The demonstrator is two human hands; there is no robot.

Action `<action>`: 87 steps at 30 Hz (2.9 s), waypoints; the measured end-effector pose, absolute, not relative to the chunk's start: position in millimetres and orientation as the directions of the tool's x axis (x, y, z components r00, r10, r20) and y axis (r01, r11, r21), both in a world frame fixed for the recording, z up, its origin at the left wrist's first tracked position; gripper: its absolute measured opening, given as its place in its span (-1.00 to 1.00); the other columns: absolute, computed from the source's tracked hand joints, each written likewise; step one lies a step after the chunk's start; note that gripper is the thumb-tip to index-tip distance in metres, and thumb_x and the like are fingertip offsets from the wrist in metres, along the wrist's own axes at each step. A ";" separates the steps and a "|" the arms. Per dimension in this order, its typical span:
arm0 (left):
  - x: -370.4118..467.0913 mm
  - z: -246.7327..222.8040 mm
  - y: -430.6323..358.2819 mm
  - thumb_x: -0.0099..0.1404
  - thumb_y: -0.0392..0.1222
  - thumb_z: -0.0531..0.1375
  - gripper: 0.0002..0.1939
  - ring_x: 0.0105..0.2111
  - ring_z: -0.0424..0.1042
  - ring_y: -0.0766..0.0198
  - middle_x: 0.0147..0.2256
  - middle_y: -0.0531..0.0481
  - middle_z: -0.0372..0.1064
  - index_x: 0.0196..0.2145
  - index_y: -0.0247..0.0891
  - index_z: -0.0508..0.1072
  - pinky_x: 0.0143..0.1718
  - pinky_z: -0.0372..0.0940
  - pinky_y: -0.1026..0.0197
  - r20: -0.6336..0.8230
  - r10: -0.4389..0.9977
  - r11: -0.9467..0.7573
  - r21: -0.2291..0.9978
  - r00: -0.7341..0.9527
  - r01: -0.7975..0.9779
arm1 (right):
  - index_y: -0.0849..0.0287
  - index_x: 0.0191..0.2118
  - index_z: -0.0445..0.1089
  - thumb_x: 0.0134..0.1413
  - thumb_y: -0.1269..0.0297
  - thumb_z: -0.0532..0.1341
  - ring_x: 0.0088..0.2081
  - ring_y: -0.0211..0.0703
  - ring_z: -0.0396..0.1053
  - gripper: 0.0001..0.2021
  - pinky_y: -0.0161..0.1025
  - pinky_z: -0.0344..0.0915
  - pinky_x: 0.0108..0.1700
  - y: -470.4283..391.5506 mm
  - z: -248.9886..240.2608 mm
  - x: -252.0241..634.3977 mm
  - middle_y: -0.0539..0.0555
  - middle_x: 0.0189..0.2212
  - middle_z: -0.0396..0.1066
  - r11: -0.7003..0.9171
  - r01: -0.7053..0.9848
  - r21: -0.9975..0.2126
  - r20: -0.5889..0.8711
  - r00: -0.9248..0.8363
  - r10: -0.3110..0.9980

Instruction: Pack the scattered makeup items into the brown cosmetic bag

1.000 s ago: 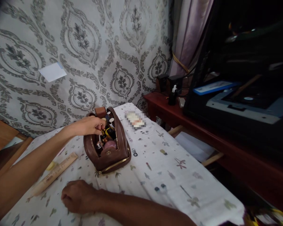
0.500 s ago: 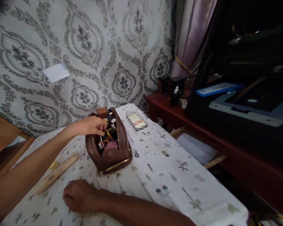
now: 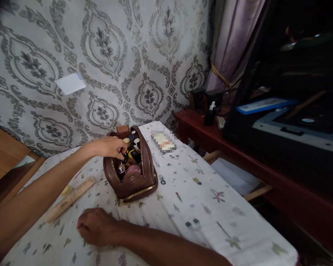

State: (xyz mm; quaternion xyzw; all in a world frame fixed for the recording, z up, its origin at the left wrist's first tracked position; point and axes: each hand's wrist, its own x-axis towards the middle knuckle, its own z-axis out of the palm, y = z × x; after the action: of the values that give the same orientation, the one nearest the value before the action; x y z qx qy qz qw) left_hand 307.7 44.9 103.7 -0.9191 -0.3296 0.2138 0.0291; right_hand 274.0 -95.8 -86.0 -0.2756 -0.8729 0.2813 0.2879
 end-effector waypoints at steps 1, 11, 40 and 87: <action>309.1 103.9 44.5 0.14 -0.08 0.28 -0.80 -0.32 0.47 0.15 -0.31 0.01 0.53 -0.26 -0.16 0.52 -0.45 0.08 0.24 -0.387 0.618 -0.782 -0.216 0.684 0.585 | 0.28 -0.24 0.46 0.16 0.47 0.13 -0.19 -0.19 0.43 -0.85 -0.38 0.27 -0.12 -95.8 -86.3 274.0 0.12 -0.25 0.53 0.690 0.315 -0.652 0.350 -0.682 0.642; 314.0 107.4 41.2 0.14 -0.27 0.25 -0.87 -0.33 0.44 0.24 -0.31 0.06 0.50 -0.30 -0.16 0.51 -0.43 0.09 0.29 -0.382 0.575 -0.815 -0.193 0.724 0.546 | 0.25 -0.25 0.46 0.14 0.48 0.14 -0.18 -0.18 0.44 -0.85 -0.37 0.28 -0.10 -95.8 -91.8 272.1 0.10 -0.26 0.53 0.688 0.278 -0.670 0.391 -0.655 0.646; 313.6 105.2 40.5 0.13 -0.14 0.31 -0.83 -0.32 0.46 0.19 -0.30 0.02 0.53 -0.28 -0.17 0.55 -0.44 0.10 0.26 -0.404 0.596 -0.799 -0.213 0.694 0.563 | 0.25 -0.25 0.47 0.15 0.48 0.14 -0.21 -0.19 0.44 -0.85 -0.37 0.27 -0.12 -96.3 -90.5 272.9 0.10 -0.27 0.53 0.674 0.279 -0.684 0.385 -0.647 0.658; 316.4 112.2 28.2 0.15 -0.29 0.24 -0.87 -0.30 0.40 0.25 -0.35 0.04 0.43 -0.29 -0.24 0.46 -0.34 0.19 0.30 -0.277 0.512 -0.829 0.088 0.813 0.552 | 0.22 -0.29 0.41 0.11 0.50 0.15 -0.18 -0.19 0.43 -0.88 -0.39 0.26 -0.07 -95.5 -91.8 273.6 0.09 -0.26 0.52 0.677 0.260 -0.689 0.387 -0.658 0.646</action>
State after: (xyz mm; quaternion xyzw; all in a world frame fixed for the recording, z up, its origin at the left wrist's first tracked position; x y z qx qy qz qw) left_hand 316.4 28.2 112.2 -0.9485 -0.2805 0.1218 -0.0823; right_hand 273.6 -95.5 -91.8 -0.2637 -0.8586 0.3032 0.3183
